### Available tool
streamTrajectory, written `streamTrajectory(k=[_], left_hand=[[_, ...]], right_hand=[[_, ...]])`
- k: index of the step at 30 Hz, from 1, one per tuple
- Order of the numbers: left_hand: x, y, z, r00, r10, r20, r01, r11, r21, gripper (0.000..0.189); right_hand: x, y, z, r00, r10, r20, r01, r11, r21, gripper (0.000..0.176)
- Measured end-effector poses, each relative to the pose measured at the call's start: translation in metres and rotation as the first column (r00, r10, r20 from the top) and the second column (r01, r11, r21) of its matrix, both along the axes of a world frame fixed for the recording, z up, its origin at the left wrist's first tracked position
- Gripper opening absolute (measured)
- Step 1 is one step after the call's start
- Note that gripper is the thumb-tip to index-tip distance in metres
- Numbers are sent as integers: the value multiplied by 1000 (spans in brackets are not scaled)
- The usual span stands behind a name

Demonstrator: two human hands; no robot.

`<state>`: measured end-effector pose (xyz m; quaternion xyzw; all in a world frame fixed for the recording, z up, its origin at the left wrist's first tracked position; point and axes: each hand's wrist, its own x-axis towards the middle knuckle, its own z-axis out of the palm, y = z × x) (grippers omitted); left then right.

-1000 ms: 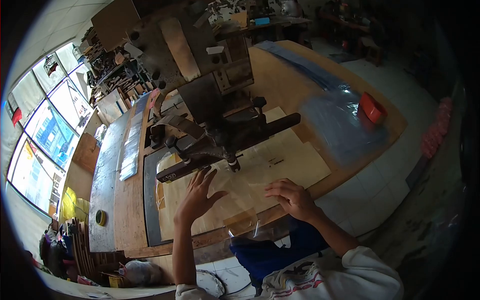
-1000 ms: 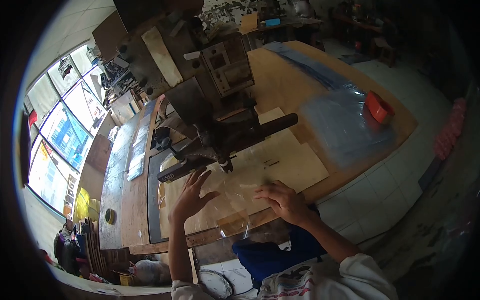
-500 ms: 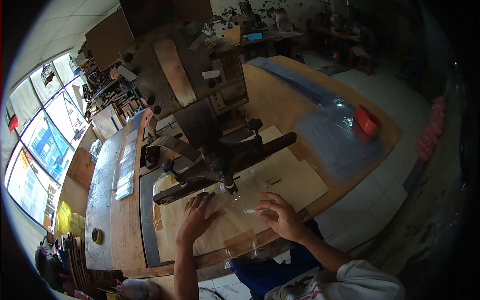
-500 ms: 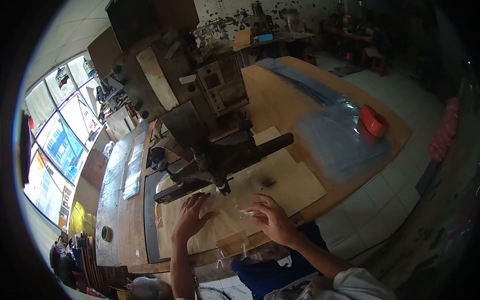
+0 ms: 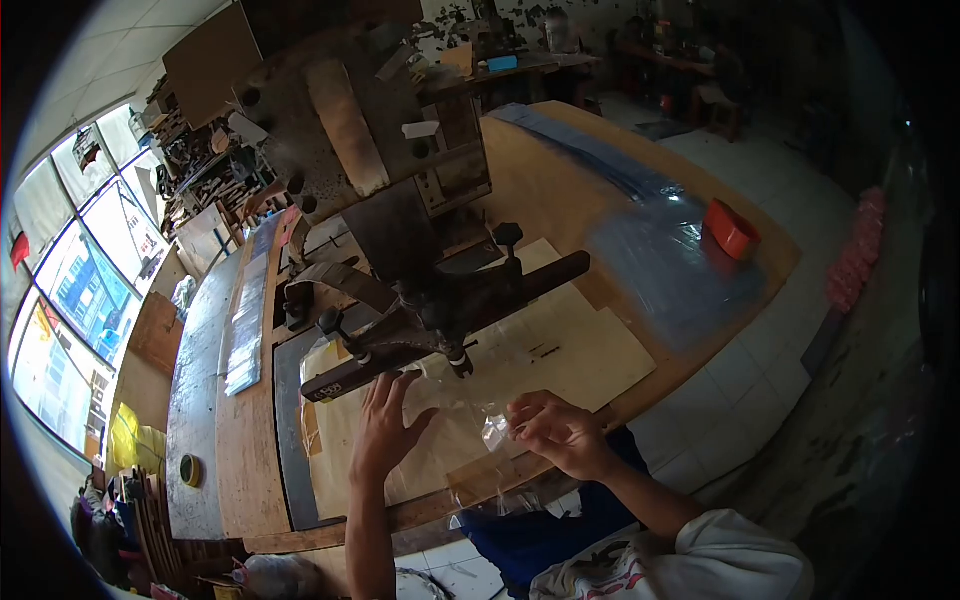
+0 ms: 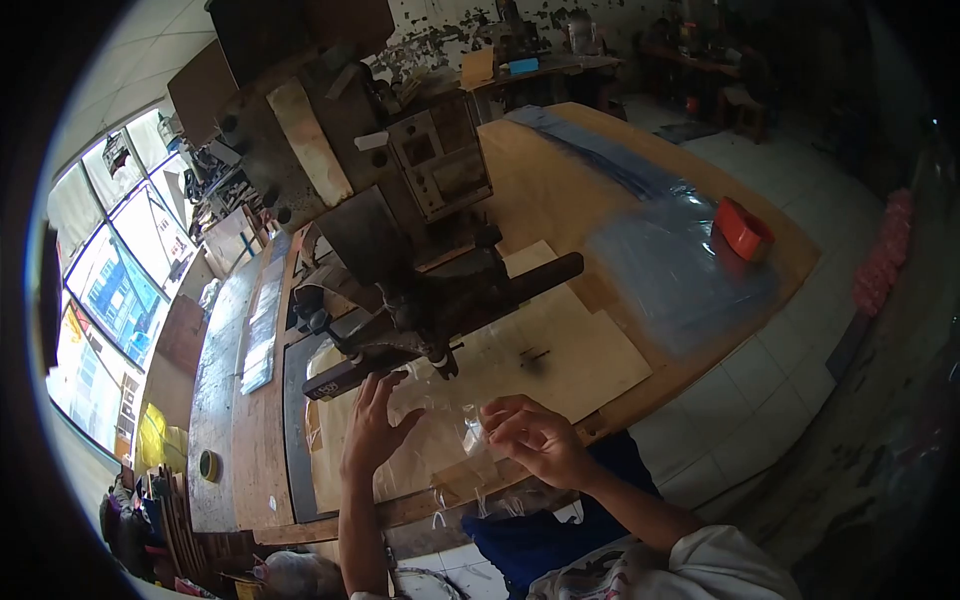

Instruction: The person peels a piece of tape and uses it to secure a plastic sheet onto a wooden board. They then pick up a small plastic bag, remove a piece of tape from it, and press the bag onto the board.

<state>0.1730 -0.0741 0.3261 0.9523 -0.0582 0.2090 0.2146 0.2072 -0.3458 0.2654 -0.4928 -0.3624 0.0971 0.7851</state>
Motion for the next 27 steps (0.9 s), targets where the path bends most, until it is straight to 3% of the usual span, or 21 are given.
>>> streamTrajectory(k=[2,5,9,12,16,18,21,25,27], left_hand=[[2,3,-4,1000,-14,18,13,999,46,39],[2,10,-11,999,-8,-37,9,999,37,36],[3,11,-10,998,5,-65,-4,1000,16,31],[4,11,-13,996,24,-86,-31,996,-81,29],[0,9,-3,997,-79,-14,78,995,-68,30],[1,10,-2,982,-180,63,183,983,-29,32],[3,14,-8,968,-253,2,252,965,-69,33],[3,16,-10,972,-234,-22,232,970,-75,33],[0,15,-15,983,-157,-92,149,985,-86,36]], right_hand=[[1,11,-2,995,-81,53,84,995,-52,17],[2,23,6,965,-246,92,262,898,-354,32],[-2,43,5,991,-85,106,126,872,-473,49],[-8,45,14,989,143,34,-112,882,-459,48],[-7,30,20,918,395,-25,-363,814,-453,30],[-6,24,21,920,393,18,-353,845,-401,21],[-2,14,18,938,320,131,-270,915,-299,15],[6,-8,19,980,154,128,-120,963,-240,12],[15,-22,7,985,-30,169,87,938,-336,13]])
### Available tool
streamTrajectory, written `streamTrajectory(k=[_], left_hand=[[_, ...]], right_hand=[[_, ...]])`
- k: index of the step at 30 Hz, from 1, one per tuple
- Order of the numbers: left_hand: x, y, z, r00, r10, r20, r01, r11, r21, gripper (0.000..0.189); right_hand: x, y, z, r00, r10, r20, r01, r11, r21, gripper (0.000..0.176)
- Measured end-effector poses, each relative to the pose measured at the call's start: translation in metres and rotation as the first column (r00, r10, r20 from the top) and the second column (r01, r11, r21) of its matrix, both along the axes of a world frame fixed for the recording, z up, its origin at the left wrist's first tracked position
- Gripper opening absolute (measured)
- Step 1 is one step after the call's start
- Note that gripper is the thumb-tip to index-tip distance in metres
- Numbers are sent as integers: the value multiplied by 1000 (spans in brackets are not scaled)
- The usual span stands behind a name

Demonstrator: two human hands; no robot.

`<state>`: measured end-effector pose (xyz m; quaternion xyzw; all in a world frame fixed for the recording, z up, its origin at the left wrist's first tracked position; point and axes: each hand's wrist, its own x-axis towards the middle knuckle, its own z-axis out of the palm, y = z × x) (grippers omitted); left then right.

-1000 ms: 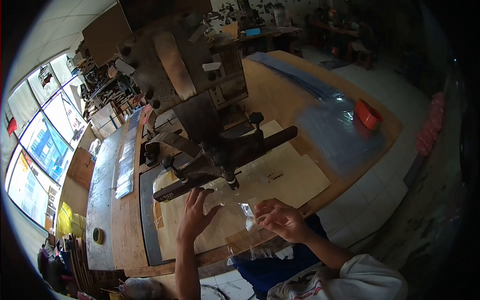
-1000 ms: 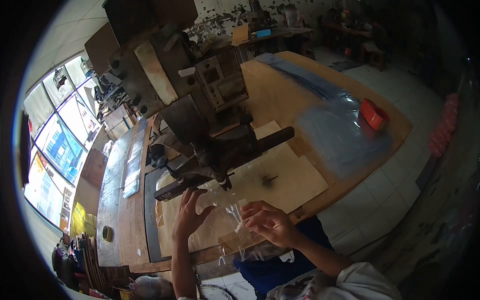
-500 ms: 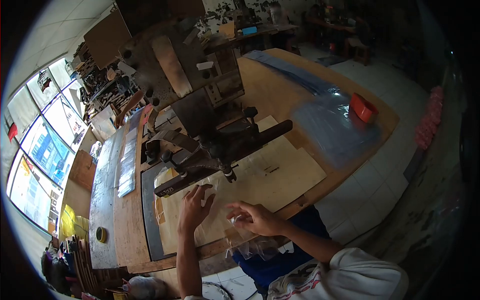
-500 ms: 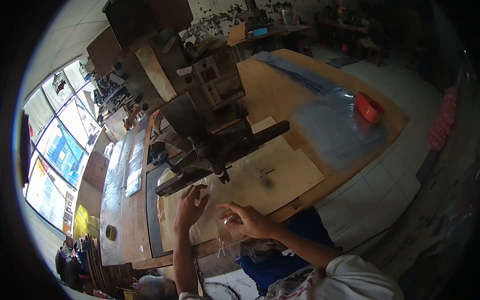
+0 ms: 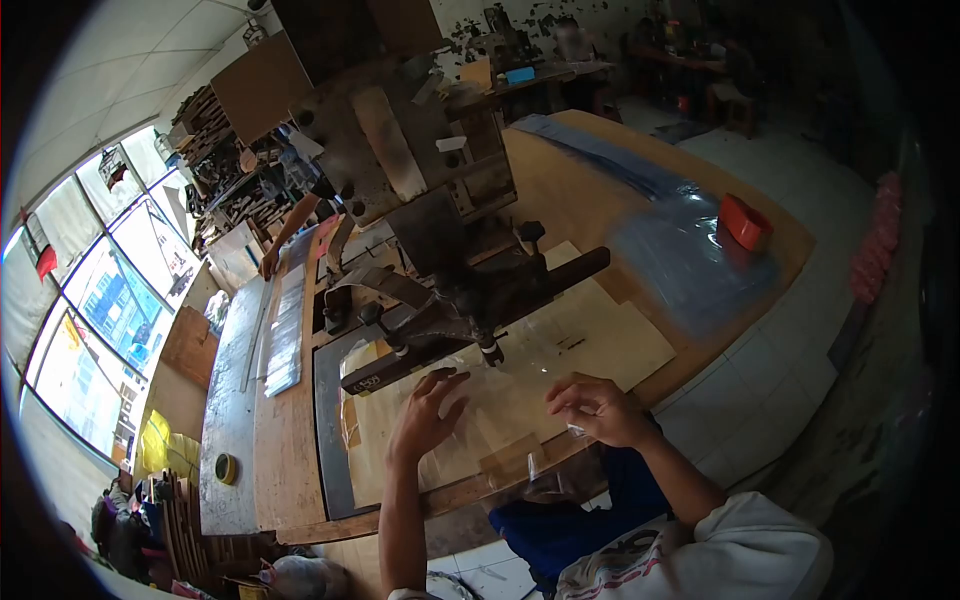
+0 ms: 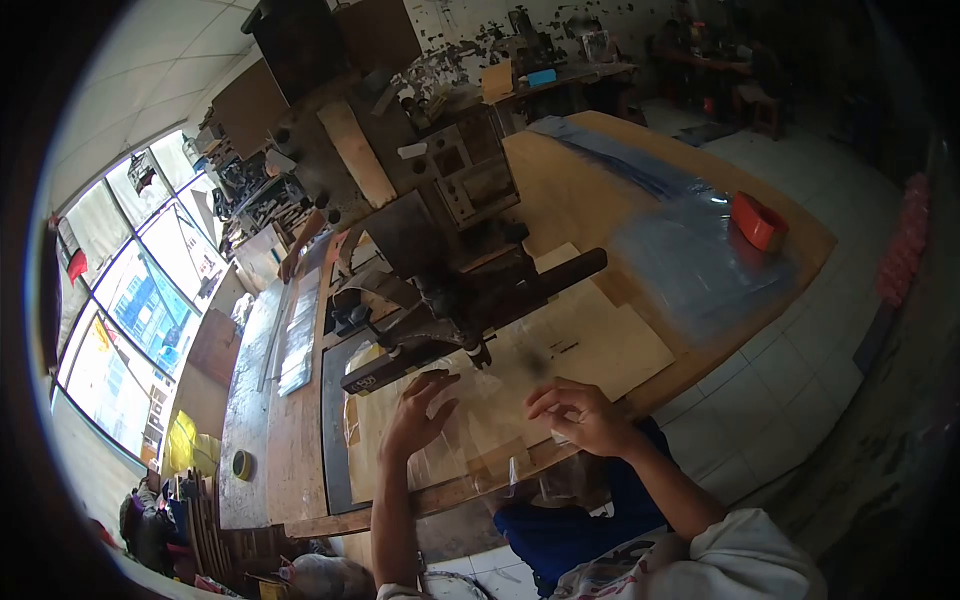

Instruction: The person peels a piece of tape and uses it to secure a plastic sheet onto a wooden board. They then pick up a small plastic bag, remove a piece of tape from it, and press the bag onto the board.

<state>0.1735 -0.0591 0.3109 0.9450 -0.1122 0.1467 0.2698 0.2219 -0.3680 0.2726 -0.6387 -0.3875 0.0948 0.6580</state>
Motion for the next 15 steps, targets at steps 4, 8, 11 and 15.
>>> streamTrajectory(k=[4,8,11,15], left_hand=[[5,9,-12,999,46,6,-46,997,61,36],[11,19,-26,998,36,60,-41,995,86,30],[11,20,-27,996,36,80,-44,993,107,27],[3,20,-7,992,112,58,-117,990,74,24]], right_hand=[[2,5,12,909,-332,252,393,883,-256,36],[15,42,-20,647,-411,642,588,805,-77,76],[9,59,3,928,-253,273,347,854,-389,77],[5,86,3,988,-44,146,95,925,-368,73]])
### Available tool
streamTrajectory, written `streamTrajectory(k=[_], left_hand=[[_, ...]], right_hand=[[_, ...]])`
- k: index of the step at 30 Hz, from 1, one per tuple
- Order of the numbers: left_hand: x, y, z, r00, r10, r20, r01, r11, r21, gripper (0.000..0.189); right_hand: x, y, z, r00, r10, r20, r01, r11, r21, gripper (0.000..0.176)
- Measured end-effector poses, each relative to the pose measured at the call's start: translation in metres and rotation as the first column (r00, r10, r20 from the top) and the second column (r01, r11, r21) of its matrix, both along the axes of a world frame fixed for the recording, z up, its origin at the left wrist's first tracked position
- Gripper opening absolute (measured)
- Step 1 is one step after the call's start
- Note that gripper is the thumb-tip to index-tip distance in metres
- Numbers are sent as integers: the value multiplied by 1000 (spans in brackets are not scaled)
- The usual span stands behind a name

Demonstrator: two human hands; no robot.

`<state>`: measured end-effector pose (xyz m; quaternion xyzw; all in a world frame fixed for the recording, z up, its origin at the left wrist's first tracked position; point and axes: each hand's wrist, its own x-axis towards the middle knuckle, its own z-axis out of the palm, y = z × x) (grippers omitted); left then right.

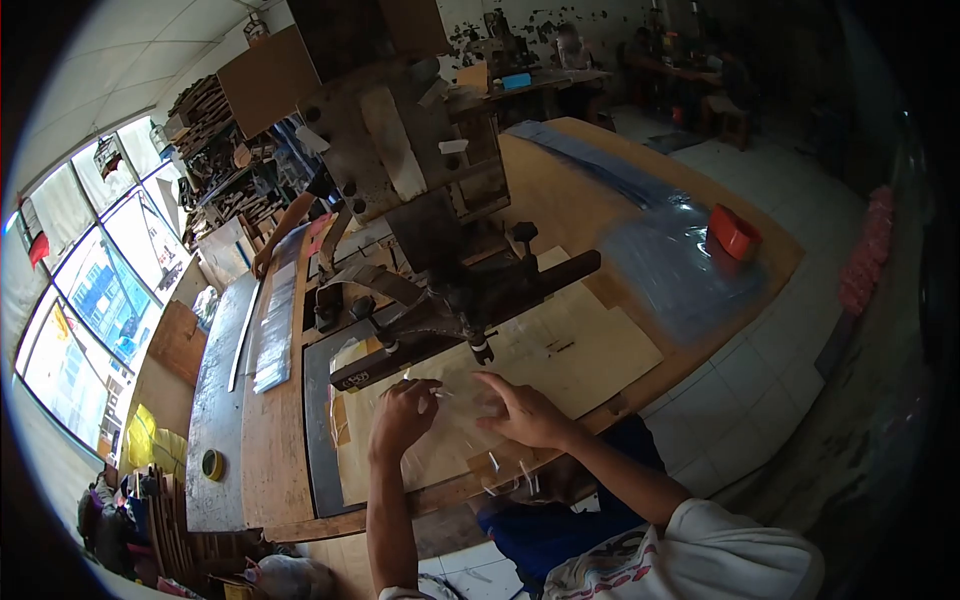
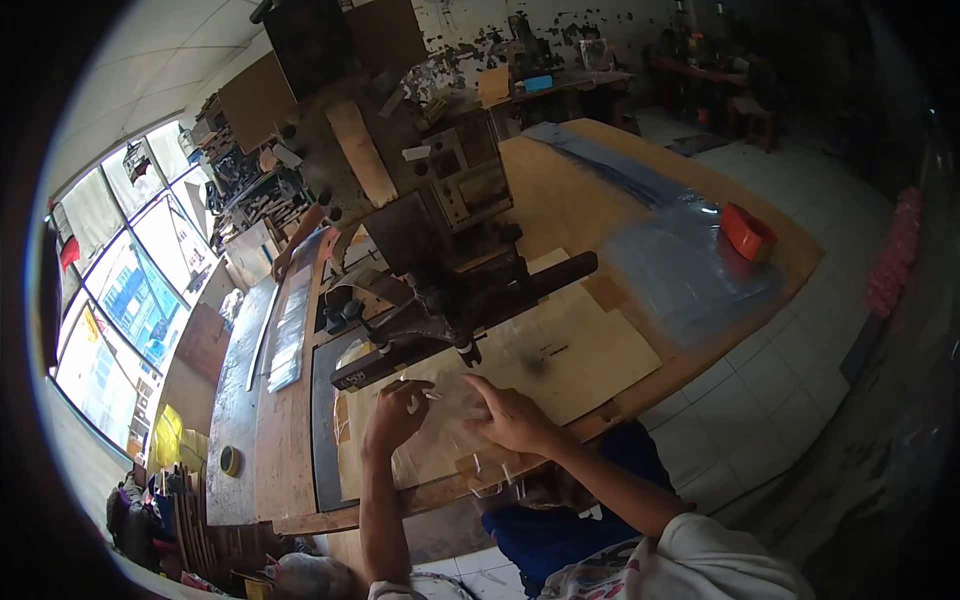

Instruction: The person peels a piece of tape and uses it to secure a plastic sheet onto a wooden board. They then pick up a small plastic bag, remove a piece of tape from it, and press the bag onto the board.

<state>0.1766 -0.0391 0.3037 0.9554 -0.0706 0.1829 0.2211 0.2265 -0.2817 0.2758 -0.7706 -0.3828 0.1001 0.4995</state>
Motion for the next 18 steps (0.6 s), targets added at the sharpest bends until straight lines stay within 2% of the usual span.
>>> streamTrajectory(k=[2,4,5,7,8,10,12,13,16,18], left_hand=[[-8,5,7,999,44,5,-44,996,-80,20],[-10,16,8,999,1,36,4,991,-132,16],[-11,20,9,999,-24,22,28,986,-165,16],[-12,19,12,997,-74,1,72,960,-270,18],[-11,11,16,987,-151,62,163,934,-318,20],[-12,7,12,982,-187,16,182,933,-310,26],[-12,-3,22,955,-293,40,295,940,-169,34],[-13,-7,22,952,-306,17,304,931,-202,46],[-7,-29,17,920,-380,99,391,911,-133,60],[-5,-60,27,946,-321,43,323,945,-54,89]], right_hand=[[-16,11,-8,994,109,6,-109,991,80,65],[-27,21,2,976,213,44,-217,961,170,57],[-34,11,8,943,311,-115,-297,947,126,51],[-45,-8,-1,959,171,226,-216,957,193,42],[-46,-20,-6,918,78,390,-183,953,240,38],[-42,-56,-7,920,-64,386,-26,975,223,34],[-31,-83,-2,852,-187,489,51,959,279,37],[-28,-94,3,813,-245,529,93,950,298,38],[-26,-107,10,748,-430,506,249,888,386,38],[-21,-107,12,717,-502,483,285,844,454,36]])
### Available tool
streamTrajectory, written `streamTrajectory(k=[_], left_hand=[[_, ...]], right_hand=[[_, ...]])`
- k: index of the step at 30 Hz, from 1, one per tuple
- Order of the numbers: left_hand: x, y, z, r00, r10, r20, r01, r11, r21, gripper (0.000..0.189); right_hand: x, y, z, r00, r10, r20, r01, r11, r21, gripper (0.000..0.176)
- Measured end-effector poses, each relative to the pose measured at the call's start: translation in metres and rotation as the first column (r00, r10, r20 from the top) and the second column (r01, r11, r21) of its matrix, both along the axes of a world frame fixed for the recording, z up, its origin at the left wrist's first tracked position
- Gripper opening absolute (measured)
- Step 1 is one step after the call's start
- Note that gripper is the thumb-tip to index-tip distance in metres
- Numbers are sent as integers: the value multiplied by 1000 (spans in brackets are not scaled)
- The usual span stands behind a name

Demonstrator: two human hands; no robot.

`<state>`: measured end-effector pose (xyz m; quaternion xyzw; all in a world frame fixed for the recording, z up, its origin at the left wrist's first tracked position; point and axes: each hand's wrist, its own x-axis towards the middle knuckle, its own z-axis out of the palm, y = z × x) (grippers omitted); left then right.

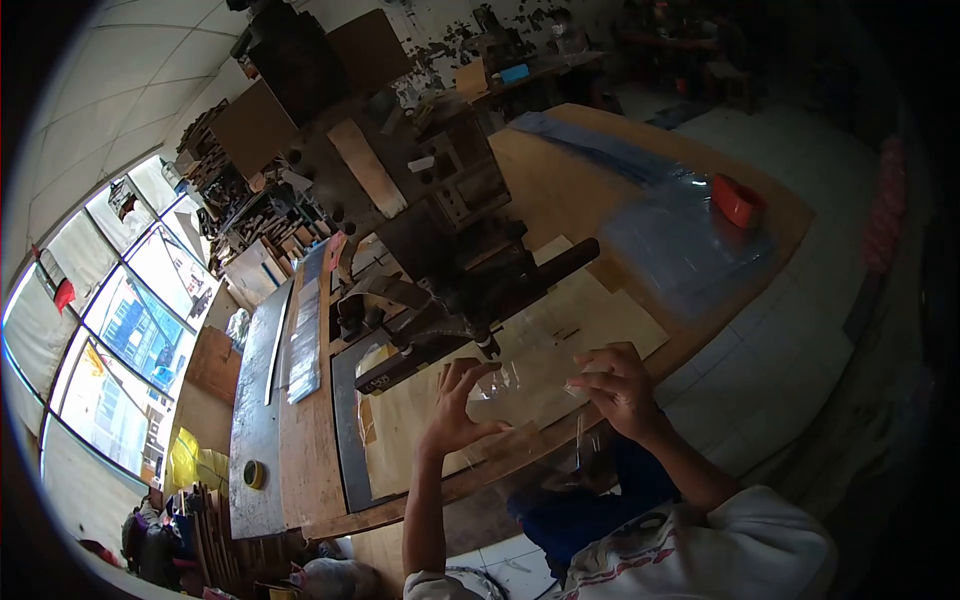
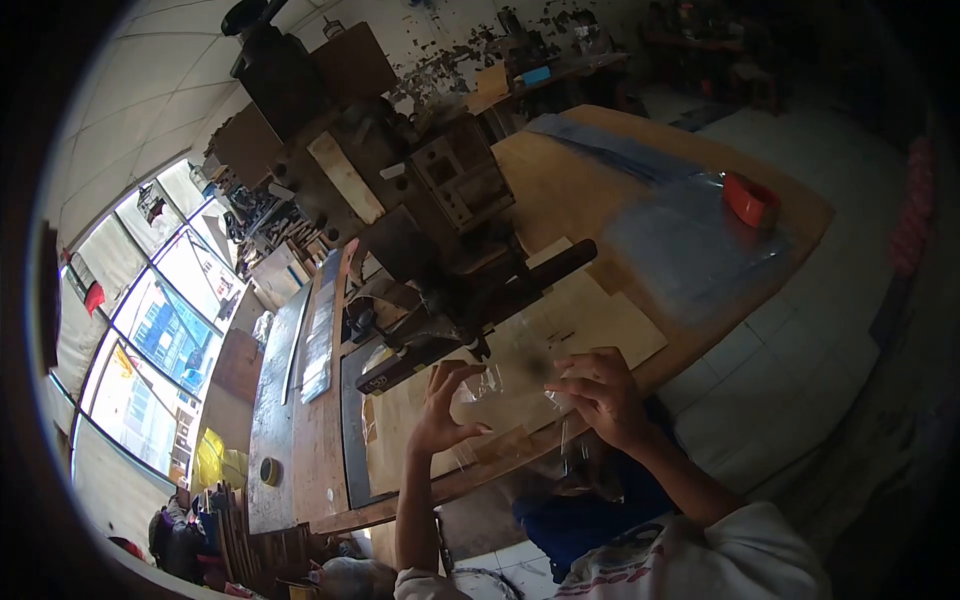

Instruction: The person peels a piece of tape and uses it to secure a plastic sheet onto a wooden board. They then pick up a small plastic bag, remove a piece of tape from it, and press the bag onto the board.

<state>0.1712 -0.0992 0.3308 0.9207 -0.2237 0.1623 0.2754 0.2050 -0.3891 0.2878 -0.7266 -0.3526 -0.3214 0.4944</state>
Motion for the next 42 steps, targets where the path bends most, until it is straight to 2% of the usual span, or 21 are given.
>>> streamTrajectory(k=[1,2,3,4,6,9,12,15,18,21,24,27,30,33,36,39,42], left_hand=[[1,-15,5,997,73,10,-74,994,77,103],[4,-26,8,993,101,56,-106,991,87,106],[5,-34,16,987,160,-4,-159,984,81,108],[6,-41,20,981,194,-10,-194,981,19,96],[6,-43,27,982,177,-59,-167,975,145,77],[-3,-57,23,967,238,-91,-237,971,17,61],[-6,-57,14,934,146,-327,-200,970,-140,49],[-1,-51,-2,878,43,-477,-184,949,-254,35],[-3,-57,0,858,-29,-512,-225,877,-425,25],[-3,-53,-1,858,-186,-478,-151,799,-582,25],[-2,-56,2,859,-229,-459,-137,759,-636,23],[2,-59,3,864,-202,-461,-143,780,-610,21],[2,-64,8,862,-194,-468,-141,795,-590,20],[-2,-74,17,856,-184,-483,-170,782,-599,20],[-11,-82,27,875,-175,-452,-191,732,-654,20],[-24,-91,31,906,-80,-415,-279,626,-728,20],[-38,-113,33,942,-12,-336,-276,540,-795,18]], right_hand=[[5,-2,4,1000,-25,16,25,999,25,36],[10,-5,8,999,-44,25,43,998,42,37],[17,-7,13,995,-75,67,71,996,50,37],[25,-11,17,989,-99,108,94,994,56,37],[36,-18,27,984,-141,109,137,990,43,32],[48,-28,21,979,-133,155,122,989,80,28],[47,-36,10,990,-86,113,73,990,121,26],[44,-46,0,987,-87,136,78,995,69,27],[46,-56,-8,984,-110,138,109,994,16,29],[42,-68,-5,978,-138,155,150,986,-73,29],[34,-76,13,994,-88,-70,61,946,-319,33],[30,-75,29,987,42,-158,-86,955,-285,40],[30,-59,57,977,140,-162,-183,940,-287,44],[31,-26,70,967,245,-75,-256,918,-303,42],[27,-10,73,969,210,-131,-234,950,-208,34],[5,-19,72,899,120,-421,-191,973,-129,25],[-20,-17,62,793,308,-525,-358,934,7,23]])
